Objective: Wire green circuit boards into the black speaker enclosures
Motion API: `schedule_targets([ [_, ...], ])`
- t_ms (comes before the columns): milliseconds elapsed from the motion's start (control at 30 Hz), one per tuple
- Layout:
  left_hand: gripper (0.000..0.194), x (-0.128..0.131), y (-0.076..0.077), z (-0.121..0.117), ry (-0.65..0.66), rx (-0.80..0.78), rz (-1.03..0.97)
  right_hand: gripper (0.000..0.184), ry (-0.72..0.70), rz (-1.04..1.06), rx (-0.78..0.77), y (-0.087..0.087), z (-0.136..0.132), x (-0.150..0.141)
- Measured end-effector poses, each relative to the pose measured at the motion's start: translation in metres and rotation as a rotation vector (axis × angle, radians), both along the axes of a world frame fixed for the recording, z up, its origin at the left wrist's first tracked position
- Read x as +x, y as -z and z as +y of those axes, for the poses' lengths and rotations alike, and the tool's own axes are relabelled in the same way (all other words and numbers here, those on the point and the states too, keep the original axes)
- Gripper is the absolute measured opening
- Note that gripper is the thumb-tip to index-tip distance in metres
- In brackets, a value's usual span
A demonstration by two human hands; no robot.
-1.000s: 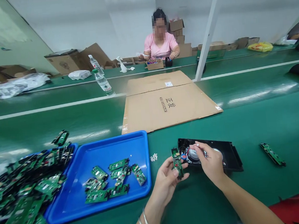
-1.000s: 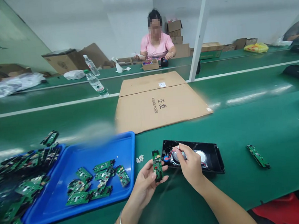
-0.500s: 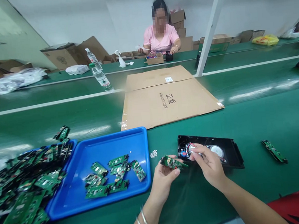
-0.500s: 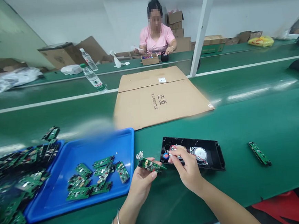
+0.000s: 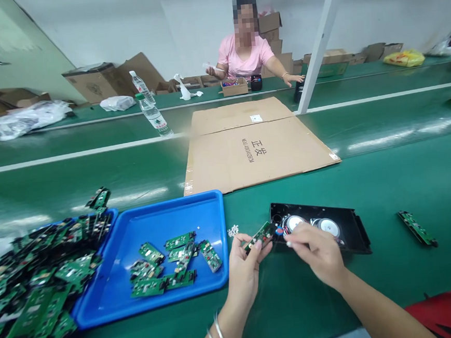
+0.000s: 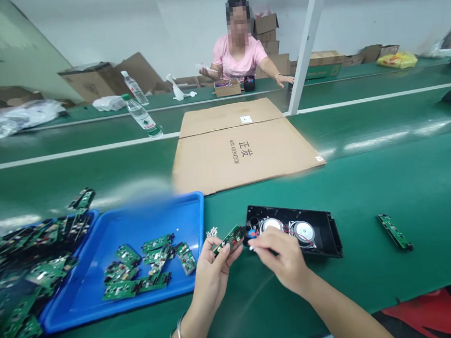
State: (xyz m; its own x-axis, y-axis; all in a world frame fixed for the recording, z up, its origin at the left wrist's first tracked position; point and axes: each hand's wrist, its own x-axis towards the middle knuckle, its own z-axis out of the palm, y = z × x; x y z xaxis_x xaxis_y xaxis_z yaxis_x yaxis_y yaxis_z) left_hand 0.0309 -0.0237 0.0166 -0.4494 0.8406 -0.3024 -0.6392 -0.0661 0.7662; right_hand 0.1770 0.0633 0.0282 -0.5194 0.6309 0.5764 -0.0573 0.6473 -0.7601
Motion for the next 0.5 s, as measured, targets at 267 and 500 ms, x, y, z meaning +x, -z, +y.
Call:
schedule_targets([
  [267,0.03,0.014,0.015,-0.011,0.058,0.132,0.138,0.015,0.318,-0.093,0.379,0.006,-0.018,-0.02],
  [500,0.032,0.024,0.023,-0.017,0.101,0.16,0.208,0.015,0.346,-0.084,0.361,0.003,-0.017,-0.018],
])
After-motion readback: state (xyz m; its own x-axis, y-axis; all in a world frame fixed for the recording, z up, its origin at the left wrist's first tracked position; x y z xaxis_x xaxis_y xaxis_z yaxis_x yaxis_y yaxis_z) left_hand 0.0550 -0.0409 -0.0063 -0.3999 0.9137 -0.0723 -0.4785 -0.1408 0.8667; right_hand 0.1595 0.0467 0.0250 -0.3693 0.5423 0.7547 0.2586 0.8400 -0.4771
